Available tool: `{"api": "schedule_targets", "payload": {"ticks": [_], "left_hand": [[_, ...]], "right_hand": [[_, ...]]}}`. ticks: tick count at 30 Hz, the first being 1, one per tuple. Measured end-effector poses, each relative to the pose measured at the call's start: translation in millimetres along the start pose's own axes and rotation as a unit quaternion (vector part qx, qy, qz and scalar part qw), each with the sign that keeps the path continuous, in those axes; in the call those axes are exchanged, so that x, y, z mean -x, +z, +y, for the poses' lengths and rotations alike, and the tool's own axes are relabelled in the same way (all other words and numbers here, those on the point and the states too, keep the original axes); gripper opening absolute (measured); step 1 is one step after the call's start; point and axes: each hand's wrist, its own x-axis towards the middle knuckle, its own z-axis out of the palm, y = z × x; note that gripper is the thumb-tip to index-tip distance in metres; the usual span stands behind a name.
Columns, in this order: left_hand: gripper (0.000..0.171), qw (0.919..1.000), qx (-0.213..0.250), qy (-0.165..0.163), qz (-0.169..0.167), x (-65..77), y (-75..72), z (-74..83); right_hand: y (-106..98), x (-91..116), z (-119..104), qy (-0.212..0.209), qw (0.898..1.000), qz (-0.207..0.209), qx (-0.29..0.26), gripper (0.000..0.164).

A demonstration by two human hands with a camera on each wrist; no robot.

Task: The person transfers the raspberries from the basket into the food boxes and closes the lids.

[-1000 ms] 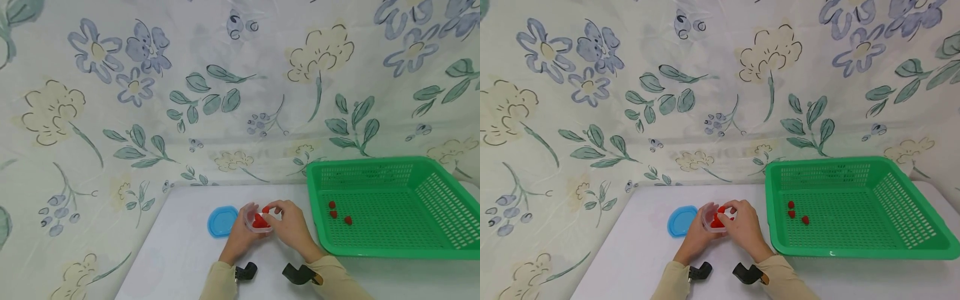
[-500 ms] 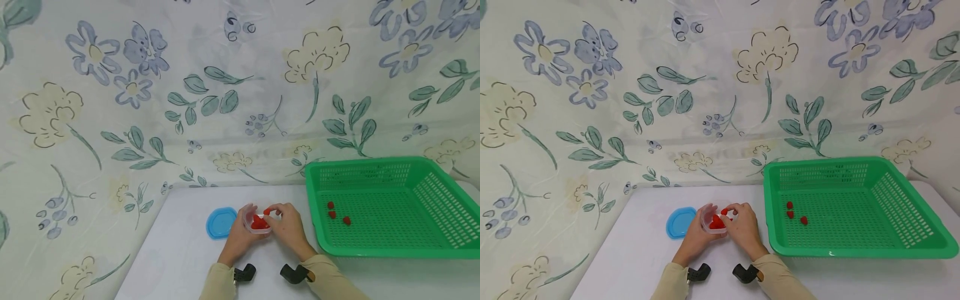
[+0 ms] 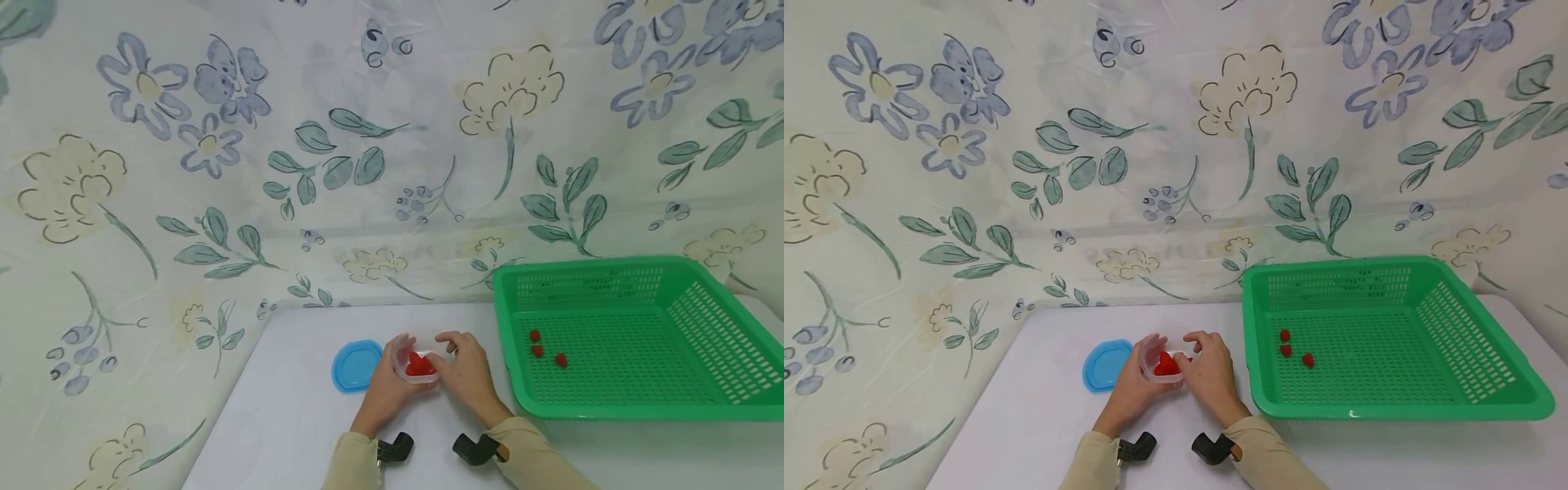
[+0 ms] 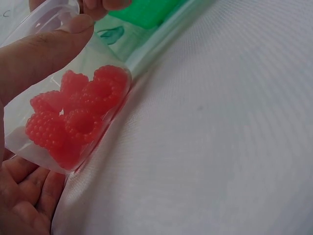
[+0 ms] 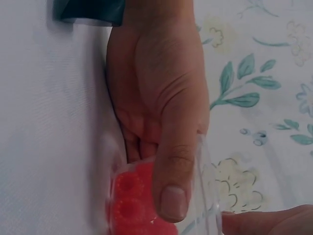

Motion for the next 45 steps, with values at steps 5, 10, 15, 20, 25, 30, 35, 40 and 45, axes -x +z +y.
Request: {"api": "schedule_targets", "payload": {"ticks": [5,10,15,20,25,30,35,40,45], "left_hand": [[0.097,1.0000,-0.002,0.005,-0.002,0.5,-0.9,-1.8],[0.095,0.9998,0.005,0.018,-0.009,0.1,-3.0,-5.4],[0.095,0.9998,0.007,0.015,-0.012,0.8,-5.0,-6.6],[0.095,0.9998,0.004,0.015,-0.009,2.1,-5.3,-5.6],[0.096,0.9999,0.008,0.008,-0.005,3.0,-5.2,-4.0],[0.098,0.9999,0.010,0.000,-0.004,3.6,-5.2,-1.9],[0.096,0.9998,0.016,0.000,-0.007,2.1,-3.5,-3.6],[0.096,0.9997,0.019,-0.008,-0.012,1.1,-2.0,-4.3],[0.097,0.9998,0.014,-0.010,-0.013,2.2,-3.2,-4.0]], "right_hand": [[-2,3,-6,-0.013,1.000,-0.004,-0.007,0.022],[-7,6,-17,-0.023,0.999,-0.015,-0.016,0.018],[-15,10,-29,-0.020,0.999,-0.032,-0.020,0.019],[-26,12,-39,-0.031,0.998,-0.046,-0.030,0.020],[-37,11,-46,-0.037,0.997,-0.052,-0.035,0.018],[-48,9,-49,-0.046,0.998,-0.035,-0.027,0.018],[-62,8,-51,-0.040,0.998,-0.027,-0.047,0.019],[-79,5,-51,-0.025,0.998,-0.022,-0.047,0.020],[-95,0,-48,-0.027,0.999,-0.009,-0.023,0.020]]}}
